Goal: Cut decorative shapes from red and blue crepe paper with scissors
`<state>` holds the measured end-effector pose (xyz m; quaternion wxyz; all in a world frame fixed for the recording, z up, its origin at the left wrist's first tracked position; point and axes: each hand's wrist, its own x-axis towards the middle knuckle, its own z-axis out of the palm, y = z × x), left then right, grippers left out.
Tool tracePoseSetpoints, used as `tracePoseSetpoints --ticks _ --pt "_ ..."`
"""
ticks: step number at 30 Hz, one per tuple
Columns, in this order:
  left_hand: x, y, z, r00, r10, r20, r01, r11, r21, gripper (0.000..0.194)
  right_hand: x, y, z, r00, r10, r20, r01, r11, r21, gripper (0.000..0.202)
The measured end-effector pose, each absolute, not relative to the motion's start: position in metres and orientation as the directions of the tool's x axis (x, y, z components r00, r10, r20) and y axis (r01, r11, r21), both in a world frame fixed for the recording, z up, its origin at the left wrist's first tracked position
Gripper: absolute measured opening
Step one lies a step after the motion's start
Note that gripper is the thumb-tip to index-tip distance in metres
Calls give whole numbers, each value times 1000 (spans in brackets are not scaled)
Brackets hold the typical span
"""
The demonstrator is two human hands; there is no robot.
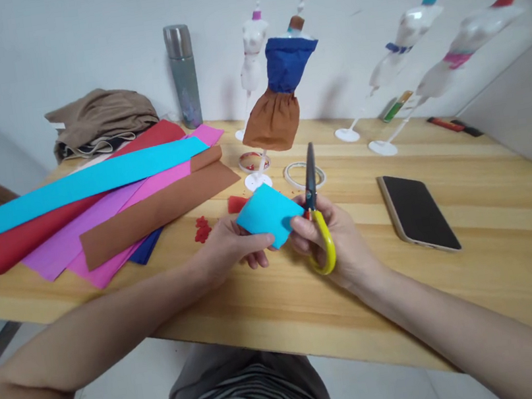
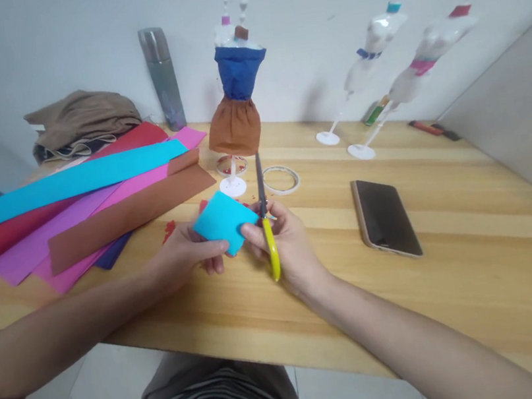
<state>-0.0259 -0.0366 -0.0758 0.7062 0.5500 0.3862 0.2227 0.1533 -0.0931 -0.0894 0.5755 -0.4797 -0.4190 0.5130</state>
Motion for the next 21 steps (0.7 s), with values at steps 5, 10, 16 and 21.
tracePoseSetpoints --ticks 5,10,16,21 --pt "-36 -26 -65 538 821 -193 -17 239 971 21 160 -94 -92 61 997 -47 -225 -32 -974 61" --pt "-43 -20 -65 468 879 -91 -161 185 969 28 167 -101 -106 -102 989 -110 -184 -127 -975 73" --pt "-44 -18 -67 424 904 -61 -270 190 944 36 170 -114 -103 -284 952 -117 -70 -143 -987 78" --pt "-44 -19 -65 405 914 -39 -353 195 915 37 169 -116 -104 -217 975 38 213 85 -973 60"
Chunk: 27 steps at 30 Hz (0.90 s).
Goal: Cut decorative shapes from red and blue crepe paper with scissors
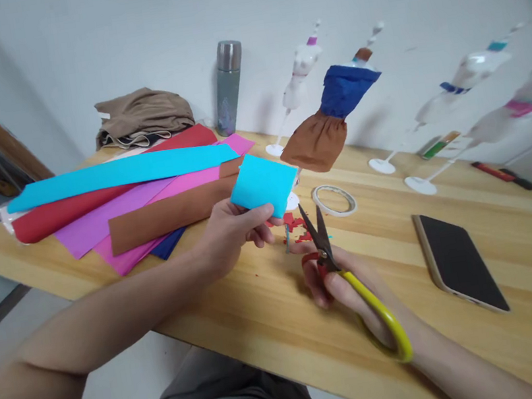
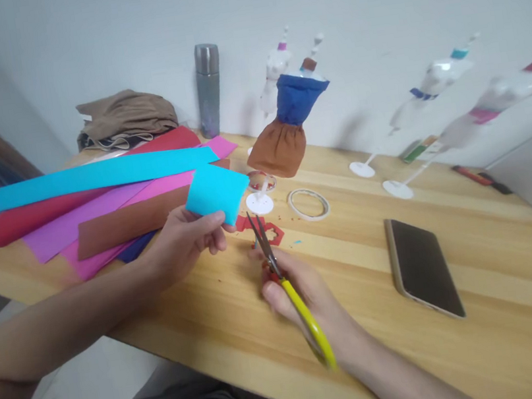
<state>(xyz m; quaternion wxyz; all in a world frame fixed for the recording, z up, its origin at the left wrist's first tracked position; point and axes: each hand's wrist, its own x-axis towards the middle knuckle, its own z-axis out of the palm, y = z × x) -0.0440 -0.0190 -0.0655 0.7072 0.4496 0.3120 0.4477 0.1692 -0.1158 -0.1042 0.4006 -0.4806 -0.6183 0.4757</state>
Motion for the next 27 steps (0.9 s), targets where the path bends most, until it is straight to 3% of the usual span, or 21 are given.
tracePoseSetpoints --ticks 3,6,16,27 --pt "-43 -20 -65 419 908 -13 -376 186 907 34 167 -112 -109 -179 976 120 383 182 -906 51" --pt "-42 -22 -67 436 900 3 -373 177 911 32 163 -109 -109 -175 975 135 448 201 -871 46" --pt "-39 -22 -65 493 870 28 -383 188 904 34 162 -104 -101 -180 973 143 347 199 -917 50" --pt "-37 -23 -68 441 897 29 -355 144 924 32 153 -107 -85 -200 975 94 443 176 -879 49"
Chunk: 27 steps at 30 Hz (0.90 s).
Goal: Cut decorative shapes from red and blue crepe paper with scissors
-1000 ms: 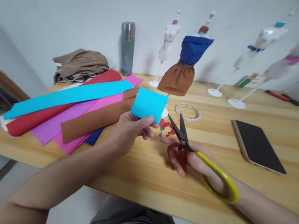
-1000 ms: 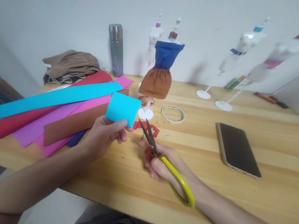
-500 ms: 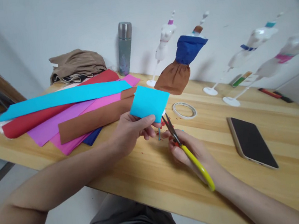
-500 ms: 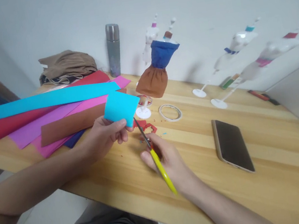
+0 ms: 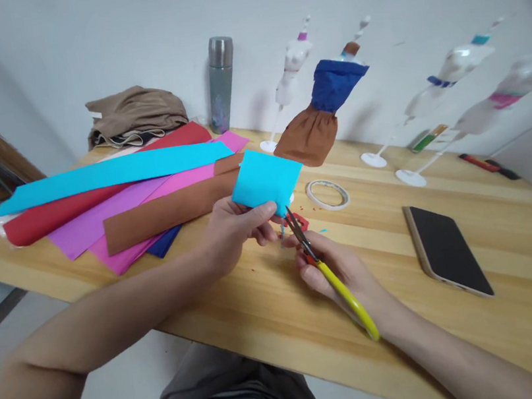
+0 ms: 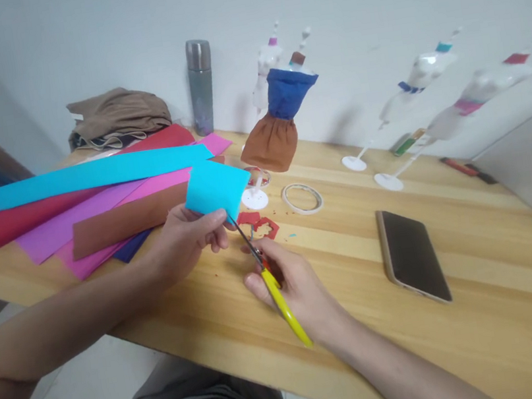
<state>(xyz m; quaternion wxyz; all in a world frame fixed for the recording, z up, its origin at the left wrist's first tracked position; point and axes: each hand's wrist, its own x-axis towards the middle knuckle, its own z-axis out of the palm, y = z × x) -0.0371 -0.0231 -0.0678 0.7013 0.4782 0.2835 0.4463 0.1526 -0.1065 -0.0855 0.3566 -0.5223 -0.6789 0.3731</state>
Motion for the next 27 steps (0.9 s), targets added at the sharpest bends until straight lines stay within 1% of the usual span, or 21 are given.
tracePoseSetpoints --ticks 5,7,9,12,14,16,18,21,24,27 --pt "-38 -24 -66 410 911 27 -359 134 924 32 152 -106 -89 -155 982 105 478 167 -863 49" --pt "-38 -24 -64 394 919 16 -349 133 928 34 153 -107 -90 -150 983 102 460 161 -873 46" --pt "-39 -24 -63 379 925 -1 -336 139 931 34 153 -106 -91 -126 987 96 394 138 -908 43" --pt "-39 -25 -62 367 930 -18 -306 139 942 32 149 -103 -92 20 992 122 227 114 -967 42" --pt "-38 -28 -63 376 926 -25 -263 132 956 29 145 -100 -91 121 981 154 116 140 -983 46" --pt "-35 -32 -64 393 918 -49 -201 137 970 26 139 -96 -89 153 971 183 55 176 -983 49" --pt "-32 -37 -65 404 910 -98 -142 168 975 27 133 -93 -87 149 970 191 83 180 -980 48" --pt "-28 -41 -67 414 897 -155 -89 210 974 34 130 -89 -89 167 973 159 129 138 -982 51" --pt "-27 -41 -71 443 884 -149 -89 208 974 38 130 -88 -92 167 978 122 86 109 -990 52" --pt "-26 -38 -77 481 862 -160 -107 239 965 33 131 -88 -92 147 983 114 57 106 -993 51"
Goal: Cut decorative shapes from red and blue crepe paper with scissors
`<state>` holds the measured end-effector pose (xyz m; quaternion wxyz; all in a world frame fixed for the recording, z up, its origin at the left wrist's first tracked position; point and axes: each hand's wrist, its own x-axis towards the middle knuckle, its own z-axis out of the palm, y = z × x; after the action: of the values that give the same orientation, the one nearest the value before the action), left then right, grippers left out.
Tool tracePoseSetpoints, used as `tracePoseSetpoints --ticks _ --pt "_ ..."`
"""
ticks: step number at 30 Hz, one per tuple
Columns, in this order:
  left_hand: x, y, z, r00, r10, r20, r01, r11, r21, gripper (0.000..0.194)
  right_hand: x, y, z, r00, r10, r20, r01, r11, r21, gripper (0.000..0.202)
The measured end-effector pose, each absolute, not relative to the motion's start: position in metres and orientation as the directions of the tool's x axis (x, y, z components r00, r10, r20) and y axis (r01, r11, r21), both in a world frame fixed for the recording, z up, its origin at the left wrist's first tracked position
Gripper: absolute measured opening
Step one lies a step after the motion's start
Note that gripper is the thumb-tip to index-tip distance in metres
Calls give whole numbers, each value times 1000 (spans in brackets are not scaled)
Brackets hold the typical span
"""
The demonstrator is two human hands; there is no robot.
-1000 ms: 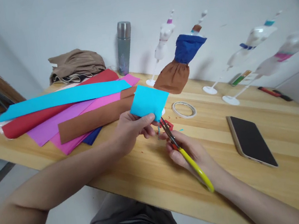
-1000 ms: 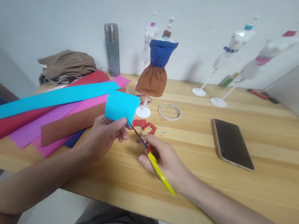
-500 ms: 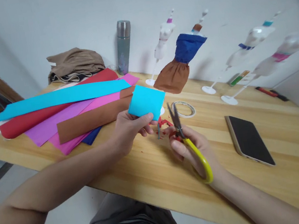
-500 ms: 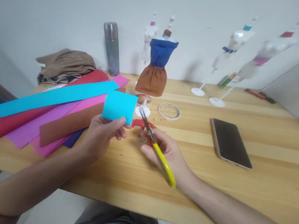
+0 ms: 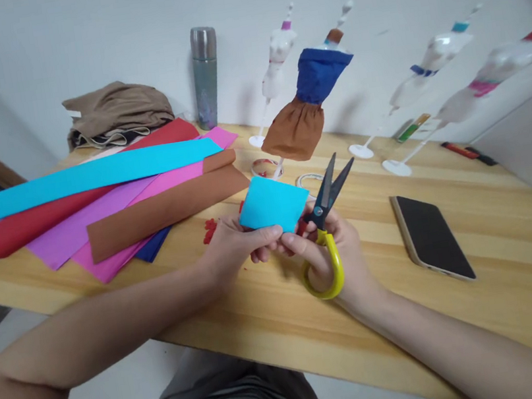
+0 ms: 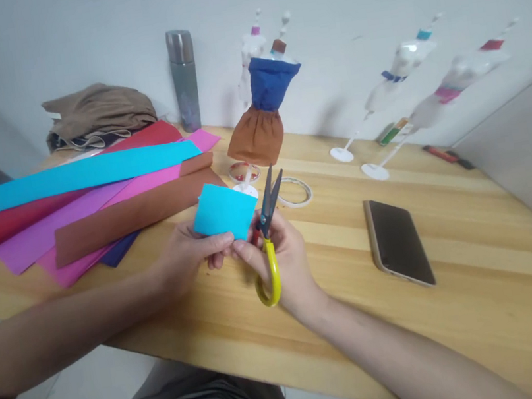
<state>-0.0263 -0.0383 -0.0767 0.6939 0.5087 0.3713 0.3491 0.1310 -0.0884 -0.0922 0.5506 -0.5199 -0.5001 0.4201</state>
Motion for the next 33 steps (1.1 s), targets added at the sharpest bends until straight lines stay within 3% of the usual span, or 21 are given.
tracePoseSetpoints --ticks 13,19,28,33 --pt "-34 -30 -80 506 842 -189 -182 319 930 37 136 -89 -91 143 988 61 -75 73 -995 56" --pt "-38 -24 -73 486 858 -167 -249 318 915 41 156 -108 -81 -67 998 -12 -78 -17 -997 61" --pt "-41 -19 -69 474 872 -121 -397 334 855 34 165 -116 -89 -164 970 -179 20 -178 -984 73" --pt "-37 -21 -68 483 859 -168 -416 394 820 30 155 -113 -92 -221 970 -102 91 -83 -992 76"
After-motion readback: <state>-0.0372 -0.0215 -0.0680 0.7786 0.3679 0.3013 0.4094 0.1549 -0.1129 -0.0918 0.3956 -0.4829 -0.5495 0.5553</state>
